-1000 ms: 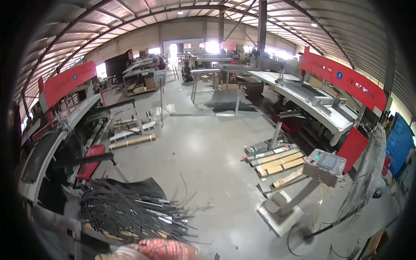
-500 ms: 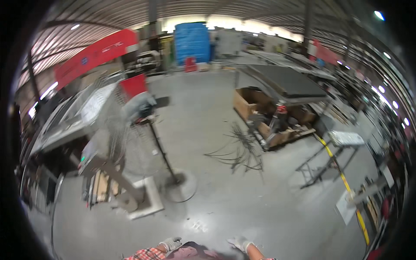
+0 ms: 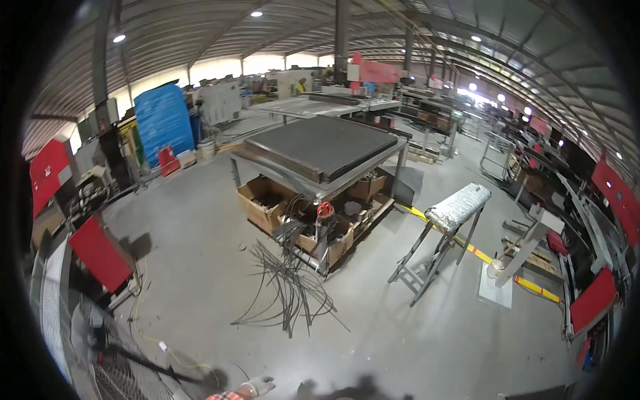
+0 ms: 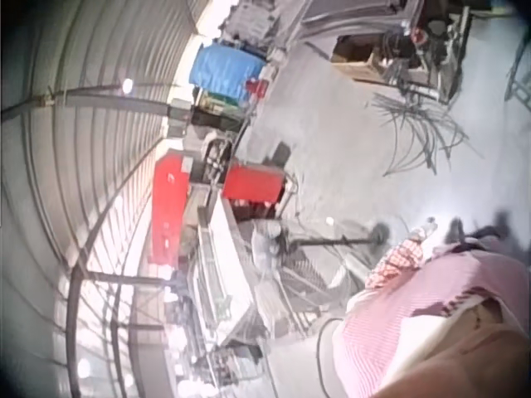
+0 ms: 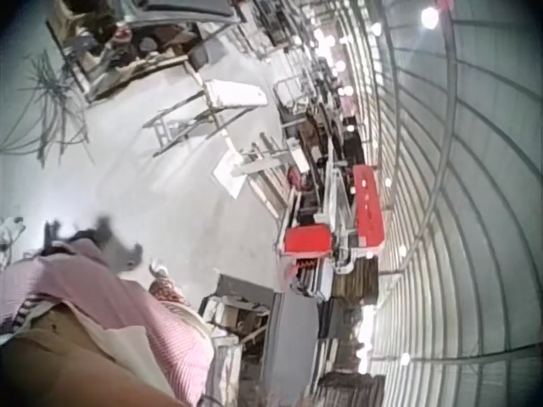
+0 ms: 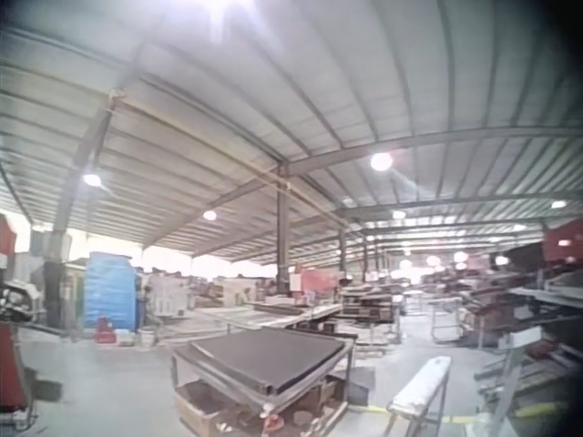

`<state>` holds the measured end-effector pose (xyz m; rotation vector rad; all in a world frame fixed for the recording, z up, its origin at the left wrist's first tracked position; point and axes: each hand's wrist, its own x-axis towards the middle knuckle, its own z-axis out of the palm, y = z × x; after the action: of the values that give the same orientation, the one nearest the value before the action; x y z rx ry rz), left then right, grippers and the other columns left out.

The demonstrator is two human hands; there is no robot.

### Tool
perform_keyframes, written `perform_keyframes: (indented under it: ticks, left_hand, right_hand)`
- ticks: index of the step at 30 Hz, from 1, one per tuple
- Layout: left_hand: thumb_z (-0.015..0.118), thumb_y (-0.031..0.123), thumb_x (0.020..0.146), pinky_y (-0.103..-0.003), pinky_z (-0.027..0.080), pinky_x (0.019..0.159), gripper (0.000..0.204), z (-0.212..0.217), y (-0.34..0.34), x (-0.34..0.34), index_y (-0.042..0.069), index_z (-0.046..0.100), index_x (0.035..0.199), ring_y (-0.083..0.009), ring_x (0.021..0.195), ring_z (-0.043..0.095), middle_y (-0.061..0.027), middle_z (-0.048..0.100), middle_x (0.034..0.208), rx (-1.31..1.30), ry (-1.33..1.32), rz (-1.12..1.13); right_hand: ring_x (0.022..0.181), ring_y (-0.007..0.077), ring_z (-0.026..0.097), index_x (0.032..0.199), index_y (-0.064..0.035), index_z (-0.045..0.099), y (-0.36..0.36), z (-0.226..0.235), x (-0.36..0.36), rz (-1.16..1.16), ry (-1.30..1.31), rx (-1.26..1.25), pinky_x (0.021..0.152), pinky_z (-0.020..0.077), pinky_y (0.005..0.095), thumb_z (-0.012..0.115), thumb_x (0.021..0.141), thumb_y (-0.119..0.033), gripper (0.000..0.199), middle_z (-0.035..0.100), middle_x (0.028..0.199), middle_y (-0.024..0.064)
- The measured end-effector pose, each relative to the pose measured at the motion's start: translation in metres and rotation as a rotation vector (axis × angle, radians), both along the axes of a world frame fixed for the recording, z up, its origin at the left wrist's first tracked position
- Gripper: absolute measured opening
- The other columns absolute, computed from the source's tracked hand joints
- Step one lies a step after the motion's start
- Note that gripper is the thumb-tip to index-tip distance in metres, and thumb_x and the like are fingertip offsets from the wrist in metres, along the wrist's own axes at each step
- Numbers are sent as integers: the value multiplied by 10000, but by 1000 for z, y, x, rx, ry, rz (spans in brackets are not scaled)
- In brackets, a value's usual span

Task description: Applying and cutting rubber insulation strips to a large panel on a workshop table.

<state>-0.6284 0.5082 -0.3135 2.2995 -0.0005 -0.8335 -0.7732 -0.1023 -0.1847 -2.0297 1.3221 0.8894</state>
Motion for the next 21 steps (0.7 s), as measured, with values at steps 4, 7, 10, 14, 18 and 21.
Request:
perform_keyframes:
  ticks: [4,7,10,14,18,21]
  left_hand:
    - [566,285,863,-283,432,884,452,119,-29,177,-3,529,1210,-181,1012,576,-123,631,1086,-180,-155,86]
    - [573,300,860,-275,419,892,447,158,-20,259,20,541,1206,-186,1038,561,-128,621,1107,-204,-157,262]
    - [587,305,849,-278,420,890,433,130,27,287,40,560,1190,-199,1036,567,-138,626,1090,-185,-30,458]
    - [563,312,837,-324,417,935,455,53,134,259,17,551,1184,-267,1065,562,-161,607,1122,-25,107,704]
    - [556,261,821,-357,443,891,380,17,233,222,47,575,1134,-274,1009,581,-161,618,1060,208,177,475]
    - [556,243,820,-359,455,860,345,28,279,240,51,577,1106,-256,972,593,-142,626,1035,305,194,371]
  right_hand:
    - [800,258,546,932,-22,604,23,-29,78,-9,52,115,711,427,355,556,816,-402,400,590,833,144]
    - [895,283,552,1004,-29,593,72,-41,206,213,-45,181,779,434,361,567,814,-399,417,596,926,161]
    - [989,307,558,1077,-35,583,139,-28,390,617,-306,164,847,441,367,579,812,-395,447,603,1020,179]
    - [1126,350,494,1265,-64,474,260,40,679,1088,-558,-144,955,398,392,649,756,-420,646,517,1230,203]
    - [1241,281,402,1378,-39,290,376,132,888,1013,-973,-306,1022,331,387,733,655,-473,953,409,1356,155]
    - [1251,314,384,1386,-14,253,428,175,992,1082,-916,-556,1005,351,408,756,610,-519,1053,361,1370,201]
